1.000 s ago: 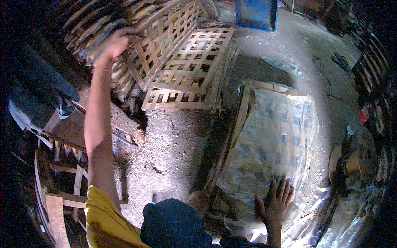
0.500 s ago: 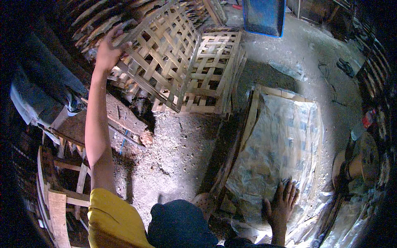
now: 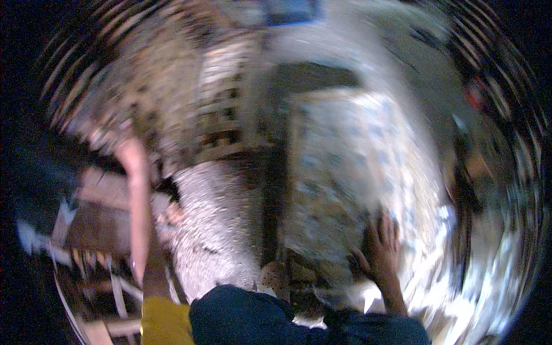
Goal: The person assembles a woven basket by inserting thin wooden strips into a lattice frame, then covers it with a plastic sheet and places a second lattice on top. They continue to adjust and secure the components by hand.
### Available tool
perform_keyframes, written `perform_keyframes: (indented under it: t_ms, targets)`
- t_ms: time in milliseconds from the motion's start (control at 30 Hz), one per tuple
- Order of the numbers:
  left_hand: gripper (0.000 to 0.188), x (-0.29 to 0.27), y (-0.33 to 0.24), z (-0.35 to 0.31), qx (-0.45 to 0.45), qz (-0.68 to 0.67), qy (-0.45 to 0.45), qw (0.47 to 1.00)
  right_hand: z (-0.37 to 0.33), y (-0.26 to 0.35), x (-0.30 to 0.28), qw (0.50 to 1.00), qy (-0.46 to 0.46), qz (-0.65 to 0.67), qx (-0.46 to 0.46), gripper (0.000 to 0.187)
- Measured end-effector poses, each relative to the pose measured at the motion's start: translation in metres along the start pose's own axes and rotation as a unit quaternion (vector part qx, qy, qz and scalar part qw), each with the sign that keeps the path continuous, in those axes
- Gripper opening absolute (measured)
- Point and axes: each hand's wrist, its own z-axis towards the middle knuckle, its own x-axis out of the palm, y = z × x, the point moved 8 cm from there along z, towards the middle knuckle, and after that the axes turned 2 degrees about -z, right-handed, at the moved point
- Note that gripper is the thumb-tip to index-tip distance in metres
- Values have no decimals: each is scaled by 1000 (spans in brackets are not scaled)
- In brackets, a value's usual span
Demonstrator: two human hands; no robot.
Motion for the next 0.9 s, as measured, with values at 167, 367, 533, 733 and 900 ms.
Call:
perform_keyframes:
  t_ms: [167,367,533,733,900]
  targets:
    - [67,-18,45,81,80,79,94,989,-24,-48,-45,935,-166,310,37,60]
    - [83,-118,-5,136,145,56,86,984,-117,-171,-80,790,-395,394,254,43]
    - [82,-103,-53,32,384,47,165,907,-229,-241,16,884,-252,43,391,45]
    - [49,-43,-56,-64,-107,-287,111,945,-255,-243,98,905,-188,-62,378,50]
    - [43,72,-2,-198,-341,-656,440,510,-276,-271,115,857,-238,135,437,25]
